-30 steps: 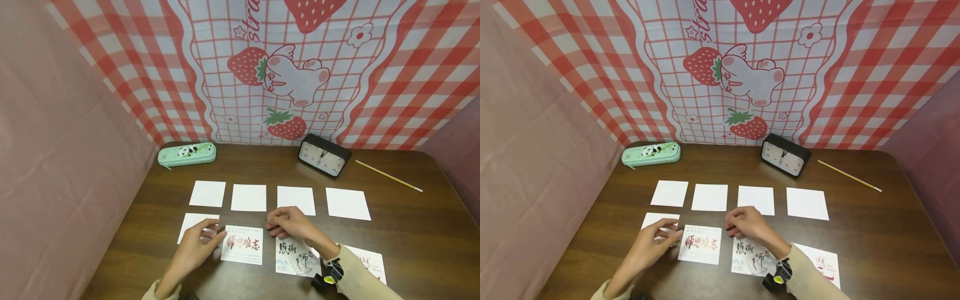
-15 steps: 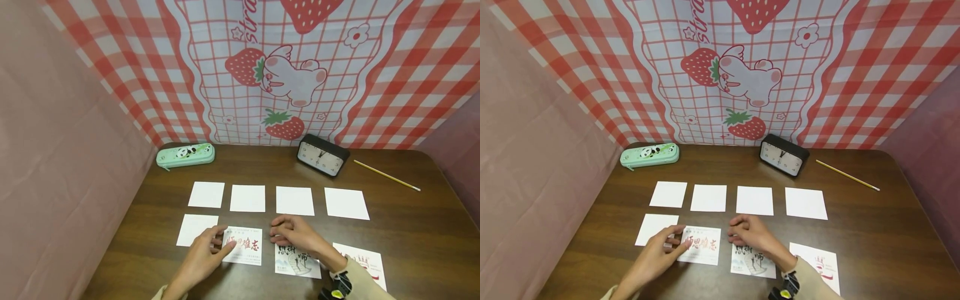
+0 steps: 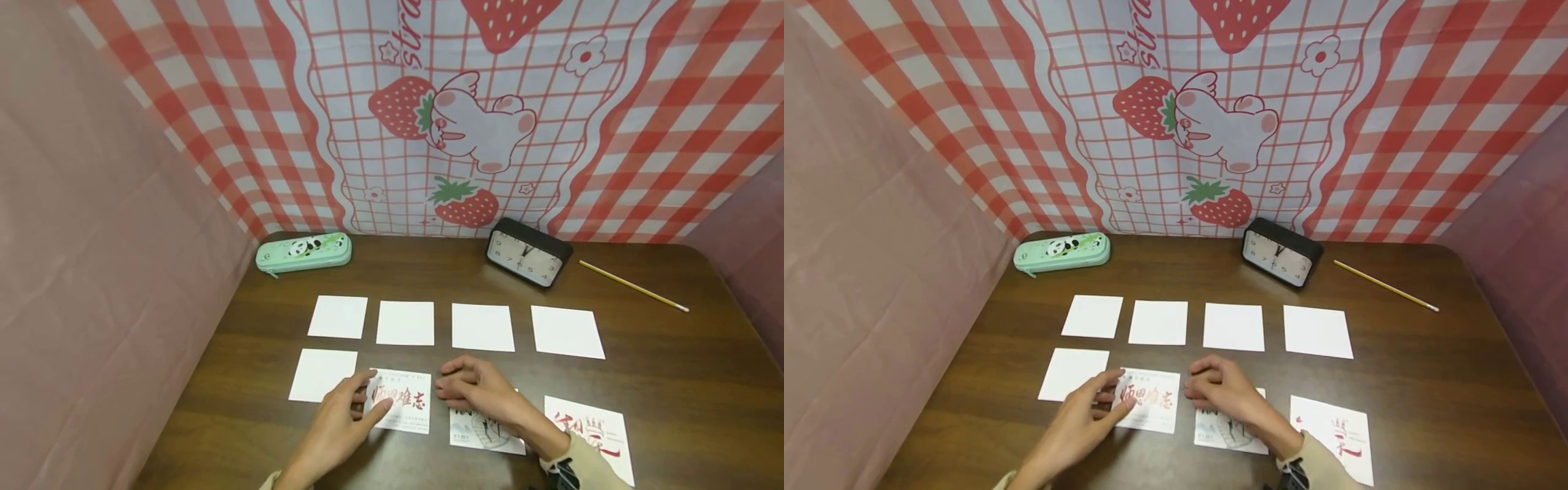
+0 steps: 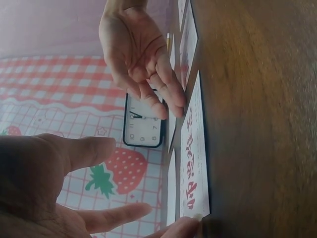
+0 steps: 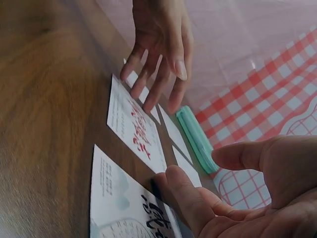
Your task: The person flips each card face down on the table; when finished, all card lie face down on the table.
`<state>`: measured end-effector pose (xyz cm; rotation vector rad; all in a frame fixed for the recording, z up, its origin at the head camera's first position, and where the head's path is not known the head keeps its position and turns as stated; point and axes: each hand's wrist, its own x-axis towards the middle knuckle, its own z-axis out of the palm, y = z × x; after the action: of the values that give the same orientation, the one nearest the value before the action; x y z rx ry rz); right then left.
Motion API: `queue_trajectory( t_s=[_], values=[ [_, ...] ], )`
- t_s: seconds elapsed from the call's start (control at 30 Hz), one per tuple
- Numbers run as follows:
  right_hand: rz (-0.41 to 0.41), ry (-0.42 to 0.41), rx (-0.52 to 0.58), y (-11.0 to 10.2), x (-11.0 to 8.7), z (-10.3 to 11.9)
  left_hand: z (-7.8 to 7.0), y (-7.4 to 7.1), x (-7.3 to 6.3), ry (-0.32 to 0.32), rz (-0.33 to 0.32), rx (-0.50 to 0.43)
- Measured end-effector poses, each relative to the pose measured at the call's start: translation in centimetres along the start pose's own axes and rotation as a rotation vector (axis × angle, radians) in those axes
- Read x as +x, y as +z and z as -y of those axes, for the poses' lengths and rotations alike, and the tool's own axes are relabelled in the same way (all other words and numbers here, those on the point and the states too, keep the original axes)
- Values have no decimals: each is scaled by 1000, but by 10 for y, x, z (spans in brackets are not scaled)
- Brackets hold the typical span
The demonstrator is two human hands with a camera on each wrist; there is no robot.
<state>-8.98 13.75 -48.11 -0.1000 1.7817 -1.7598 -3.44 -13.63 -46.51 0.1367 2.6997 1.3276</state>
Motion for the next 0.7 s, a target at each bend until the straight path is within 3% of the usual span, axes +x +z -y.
queue_trajectory(
  t_s=[0.33, 0.7],
  values=[
    [-28, -15, 51, 10, -3, -1, -2, 3, 1, -19, -11, 33],
    [-87, -17, 173, 19, -3, 1, 0, 3, 7, -24, -15, -92]
  ],
)
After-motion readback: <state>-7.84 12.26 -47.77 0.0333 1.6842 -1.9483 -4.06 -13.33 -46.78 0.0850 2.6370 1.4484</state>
